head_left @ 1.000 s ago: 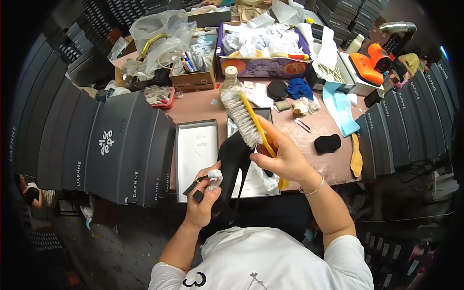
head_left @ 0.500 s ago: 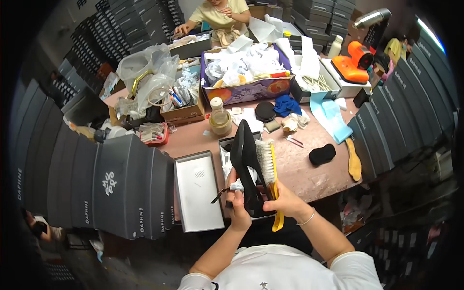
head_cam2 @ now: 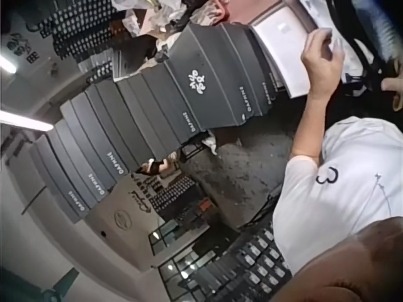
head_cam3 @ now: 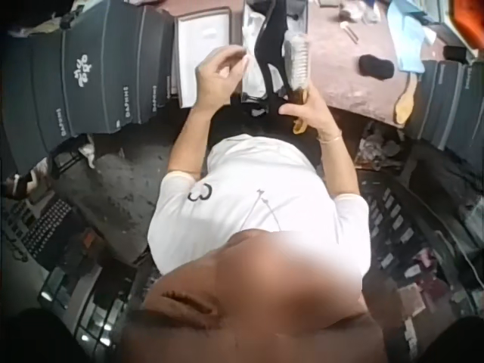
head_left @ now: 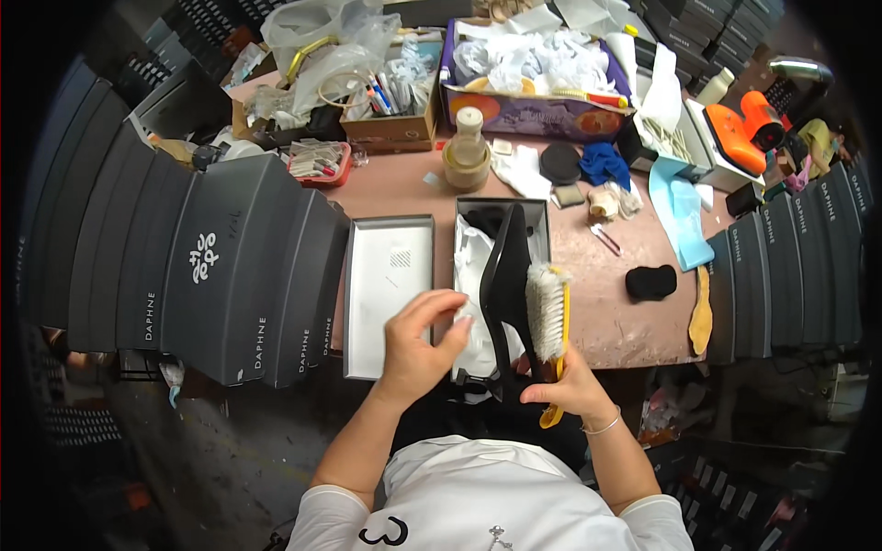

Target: Cleaning high-heeled shoes with a brush and cloth, then packaging them into boxes with tissue paper.

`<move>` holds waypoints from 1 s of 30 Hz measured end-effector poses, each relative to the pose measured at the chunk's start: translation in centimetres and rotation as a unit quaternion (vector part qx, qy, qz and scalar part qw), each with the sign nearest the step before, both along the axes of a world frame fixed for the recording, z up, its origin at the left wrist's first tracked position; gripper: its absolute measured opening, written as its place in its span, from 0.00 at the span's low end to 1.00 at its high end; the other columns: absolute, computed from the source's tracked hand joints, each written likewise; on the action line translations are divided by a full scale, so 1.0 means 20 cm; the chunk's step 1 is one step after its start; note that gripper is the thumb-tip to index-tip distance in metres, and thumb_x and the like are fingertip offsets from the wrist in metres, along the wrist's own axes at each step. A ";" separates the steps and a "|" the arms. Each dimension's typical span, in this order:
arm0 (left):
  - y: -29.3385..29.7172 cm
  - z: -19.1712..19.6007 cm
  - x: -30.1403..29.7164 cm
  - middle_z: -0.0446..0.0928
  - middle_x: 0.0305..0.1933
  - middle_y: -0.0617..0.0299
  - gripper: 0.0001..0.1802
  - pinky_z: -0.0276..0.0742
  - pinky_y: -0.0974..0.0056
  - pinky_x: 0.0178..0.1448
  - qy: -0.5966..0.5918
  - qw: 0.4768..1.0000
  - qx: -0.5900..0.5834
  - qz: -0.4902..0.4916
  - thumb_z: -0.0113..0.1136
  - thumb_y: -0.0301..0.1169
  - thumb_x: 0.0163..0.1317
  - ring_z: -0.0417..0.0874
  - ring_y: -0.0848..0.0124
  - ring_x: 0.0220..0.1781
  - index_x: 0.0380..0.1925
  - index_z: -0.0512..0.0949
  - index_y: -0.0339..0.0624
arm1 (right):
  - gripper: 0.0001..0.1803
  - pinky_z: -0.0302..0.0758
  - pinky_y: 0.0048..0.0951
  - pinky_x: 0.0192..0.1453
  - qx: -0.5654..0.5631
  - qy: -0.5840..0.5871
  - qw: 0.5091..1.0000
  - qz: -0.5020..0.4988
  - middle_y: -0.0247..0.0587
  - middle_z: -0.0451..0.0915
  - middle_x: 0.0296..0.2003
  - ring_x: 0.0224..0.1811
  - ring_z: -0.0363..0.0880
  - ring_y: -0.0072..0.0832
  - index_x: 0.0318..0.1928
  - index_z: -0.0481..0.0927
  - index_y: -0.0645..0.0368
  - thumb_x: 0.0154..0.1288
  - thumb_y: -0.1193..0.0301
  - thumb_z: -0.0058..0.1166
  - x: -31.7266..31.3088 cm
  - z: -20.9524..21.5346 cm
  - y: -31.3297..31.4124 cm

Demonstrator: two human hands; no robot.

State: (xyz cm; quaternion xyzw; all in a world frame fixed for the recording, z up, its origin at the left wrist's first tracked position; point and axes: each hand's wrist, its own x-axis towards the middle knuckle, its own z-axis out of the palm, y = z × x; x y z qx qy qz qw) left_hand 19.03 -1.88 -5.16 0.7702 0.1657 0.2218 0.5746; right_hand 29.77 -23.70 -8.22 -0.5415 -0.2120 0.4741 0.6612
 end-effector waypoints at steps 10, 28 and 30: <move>-0.04 0.05 0.06 0.82 0.36 0.50 0.10 0.80 0.66 0.39 -0.013 0.990 0.136 0.025 0.62 0.23 0.56 0.85 0.63 0.34 0.38 0.81 0.29 | 0.54 0.72 0.25 0.56 -0.068 -0.172 0.983 -0.011 0.33 0.71 0.55 0.51 0.71 0.20 0.68 0.58 0.61 0.43 0.70 0.79 0.00 0.07 0.03; 0.03 0.08 0.03 0.77 0.26 0.59 0.02 0.75 0.68 0.31 0.036 0.995 0.096 0.021 0.60 0.21 0.57 0.79 0.73 0.25 0.28 0.78 0.32 | 0.60 0.67 0.33 0.67 -0.106 -0.369 0.923 0.007 0.54 0.71 0.62 0.64 0.71 0.40 0.72 0.49 0.65 0.44 0.69 0.77 -0.07 0.20 0.09; 0.03 0.07 0.02 0.76 0.25 0.61 0.02 0.74 0.69 0.32 0.036 0.998 0.058 0.015 0.59 0.21 0.56 0.78 0.75 0.26 0.28 0.76 0.33 | 0.58 0.69 0.32 0.64 -0.082 -0.318 0.945 0.004 0.48 0.73 0.58 0.60 0.74 0.37 0.71 0.52 0.64 0.44 0.68 0.77 -0.06 0.15 0.07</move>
